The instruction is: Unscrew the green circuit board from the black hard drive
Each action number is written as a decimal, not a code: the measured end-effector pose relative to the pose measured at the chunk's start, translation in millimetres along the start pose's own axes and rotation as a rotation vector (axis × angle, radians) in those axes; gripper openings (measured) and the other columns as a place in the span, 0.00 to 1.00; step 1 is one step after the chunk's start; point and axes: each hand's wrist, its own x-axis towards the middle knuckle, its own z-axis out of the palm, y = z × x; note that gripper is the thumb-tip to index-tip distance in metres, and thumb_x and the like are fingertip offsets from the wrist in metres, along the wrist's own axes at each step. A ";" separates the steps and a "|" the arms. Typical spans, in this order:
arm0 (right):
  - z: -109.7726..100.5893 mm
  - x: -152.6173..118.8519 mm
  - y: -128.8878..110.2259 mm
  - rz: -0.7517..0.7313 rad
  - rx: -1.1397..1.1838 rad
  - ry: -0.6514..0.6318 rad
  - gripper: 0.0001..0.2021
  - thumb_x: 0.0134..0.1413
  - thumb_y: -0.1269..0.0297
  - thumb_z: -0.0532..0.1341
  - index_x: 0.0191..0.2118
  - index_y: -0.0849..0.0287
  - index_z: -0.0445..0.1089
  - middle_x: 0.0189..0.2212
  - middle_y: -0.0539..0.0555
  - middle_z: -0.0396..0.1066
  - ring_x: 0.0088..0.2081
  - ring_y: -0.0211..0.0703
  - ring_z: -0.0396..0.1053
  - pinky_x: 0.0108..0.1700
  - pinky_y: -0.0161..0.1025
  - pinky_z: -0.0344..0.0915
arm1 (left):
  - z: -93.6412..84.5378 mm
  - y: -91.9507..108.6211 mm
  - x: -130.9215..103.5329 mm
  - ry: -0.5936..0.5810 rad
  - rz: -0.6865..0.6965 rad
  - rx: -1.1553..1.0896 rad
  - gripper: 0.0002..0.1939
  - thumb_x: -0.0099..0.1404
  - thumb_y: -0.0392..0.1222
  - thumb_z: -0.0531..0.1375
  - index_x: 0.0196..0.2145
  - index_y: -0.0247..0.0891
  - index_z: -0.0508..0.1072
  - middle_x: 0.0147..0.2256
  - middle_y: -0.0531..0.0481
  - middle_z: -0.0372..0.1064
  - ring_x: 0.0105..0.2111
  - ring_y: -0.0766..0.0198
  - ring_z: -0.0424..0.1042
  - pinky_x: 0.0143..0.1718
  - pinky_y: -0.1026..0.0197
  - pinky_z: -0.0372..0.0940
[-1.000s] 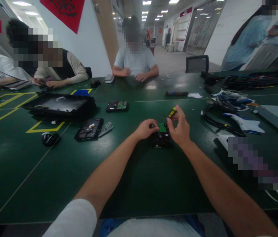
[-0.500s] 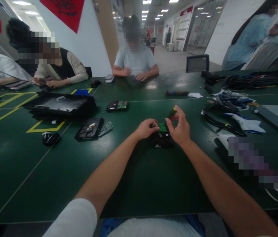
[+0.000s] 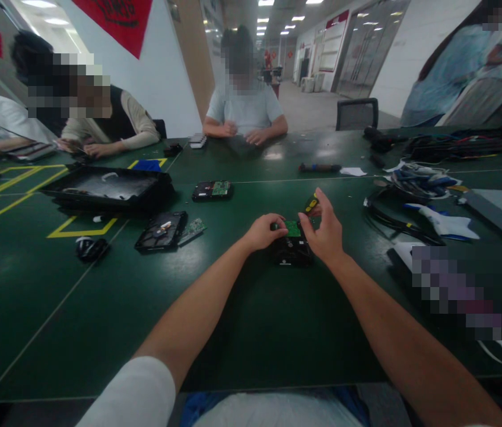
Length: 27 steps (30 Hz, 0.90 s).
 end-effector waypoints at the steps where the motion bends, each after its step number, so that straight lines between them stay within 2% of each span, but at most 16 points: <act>1: -0.2 -0.1 -0.1 0.002 0.004 -0.003 0.35 0.70 0.55 0.60 0.76 0.49 0.47 0.68 0.62 0.66 0.52 0.54 0.78 0.57 0.57 0.76 | 0.0 0.5 -0.2 0.001 0.000 0.000 0.04 0.66 0.41 0.68 0.37 0.40 0.79 0.56 0.43 0.76 0.56 0.52 0.73 0.64 0.46 0.63; 6: -0.8 -1.0 -0.7 0.008 0.016 -0.013 0.35 0.71 0.57 0.57 0.77 0.51 0.46 0.69 0.63 0.64 0.56 0.56 0.76 0.57 0.56 0.76 | -0.2 2.2 -1.0 0.001 -0.009 -0.004 0.04 0.66 0.41 0.68 0.37 0.40 0.78 0.56 0.44 0.76 0.56 0.52 0.73 0.64 0.45 0.63; 14: -0.2 -0.1 -1.3 0.011 -0.014 0.007 0.37 0.69 0.53 0.61 0.76 0.49 0.46 0.66 0.61 0.68 0.46 0.52 0.78 0.55 0.56 0.77 | -0.1 0.4 -0.7 0.008 0.006 -0.001 0.04 0.66 0.41 0.68 0.37 0.40 0.79 0.55 0.44 0.76 0.55 0.51 0.73 0.63 0.45 0.63; 20: -0.8 -0.8 -0.4 0.001 0.001 -0.016 0.36 0.70 0.58 0.58 0.77 0.49 0.44 0.70 0.61 0.63 0.52 0.54 0.77 0.57 0.56 0.76 | 1.7 -2.6 -0.5 0.020 0.010 -0.013 0.07 0.65 0.41 0.69 0.41 0.42 0.78 0.51 0.46 0.77 0.51 0.54 0.74 0.61 0.46 0.66; 23: -0.6 -1.2 -0.3 0.023 0.017 -0.019 0.37 0.70 0.60 0.58 0.77 0.49 0.42 0.69 0.61 0.65 0.50 0.52 0.78 0.56 0.55 0.76 | 1.5 -3.1 -0.6 0.015 0.014 -0.003 0.06 0.65 0.42 0.68 0.41 0.42 0.79 0.50 0.47 0.77 0.51 0.54 0.74 0.60 0.46 0.66; 27: -0.3 -0.9 -1.4 0.045 -0.006 -0.004 0.36 0.69 0.56 0.59 0.77 0.49 0.45 0.66 0.61 0.68 0.48 0.51 0.79 0.55 0.54 0.77 | 0.7 -3.6 -0.4 0.014 0.046 -0.004 0.04 0.66 0.41 0.68 0.39 0.42 0.79 0.51 0.46 0.77 0.53 0.53 0.73 0.61 0.46 0.65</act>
